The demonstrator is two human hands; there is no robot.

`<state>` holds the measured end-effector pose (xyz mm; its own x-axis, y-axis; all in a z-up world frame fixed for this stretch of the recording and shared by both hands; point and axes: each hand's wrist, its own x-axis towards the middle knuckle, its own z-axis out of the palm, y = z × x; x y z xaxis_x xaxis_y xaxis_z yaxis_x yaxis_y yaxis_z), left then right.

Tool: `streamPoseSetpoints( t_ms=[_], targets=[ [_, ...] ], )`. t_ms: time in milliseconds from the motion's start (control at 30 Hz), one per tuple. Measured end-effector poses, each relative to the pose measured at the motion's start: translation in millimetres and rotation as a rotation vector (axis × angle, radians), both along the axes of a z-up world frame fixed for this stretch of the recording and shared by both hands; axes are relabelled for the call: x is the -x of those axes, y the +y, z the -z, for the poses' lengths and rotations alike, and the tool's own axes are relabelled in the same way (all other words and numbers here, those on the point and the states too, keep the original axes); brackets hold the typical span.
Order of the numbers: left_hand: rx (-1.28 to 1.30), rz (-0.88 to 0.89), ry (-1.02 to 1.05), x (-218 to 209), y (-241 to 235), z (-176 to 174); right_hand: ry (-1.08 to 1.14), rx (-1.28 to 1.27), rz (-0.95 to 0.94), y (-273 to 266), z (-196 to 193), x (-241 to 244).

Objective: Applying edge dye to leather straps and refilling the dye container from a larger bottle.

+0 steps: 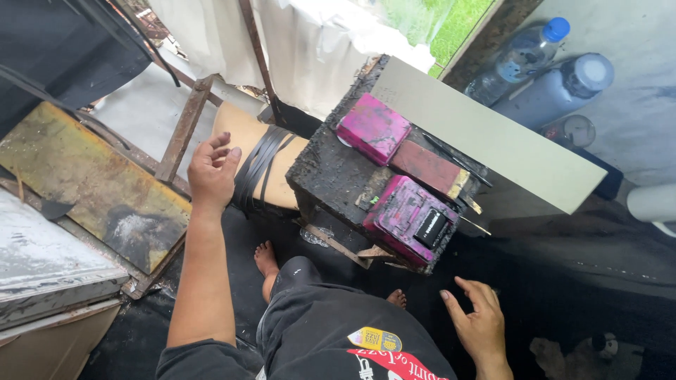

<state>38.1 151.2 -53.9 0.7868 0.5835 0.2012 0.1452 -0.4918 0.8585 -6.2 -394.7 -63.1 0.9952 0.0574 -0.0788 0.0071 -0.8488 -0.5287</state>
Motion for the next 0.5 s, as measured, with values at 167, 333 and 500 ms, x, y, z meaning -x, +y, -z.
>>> streamPoseSetpoints(
  t_ms=[167,333,500],
  targets=[
    [0.272,-0.214,0.225,21,4,72,0.270,0.131,-0.006,12,1,-6],
    [0.425,-0.231,0.370,32,1,130,0.166,0.120,-0.064,19,8,-8],
    [0.529,-0.238,0.537,30,13,207,0.182,0.202,-0.140,15,29,-8]
  ],
)
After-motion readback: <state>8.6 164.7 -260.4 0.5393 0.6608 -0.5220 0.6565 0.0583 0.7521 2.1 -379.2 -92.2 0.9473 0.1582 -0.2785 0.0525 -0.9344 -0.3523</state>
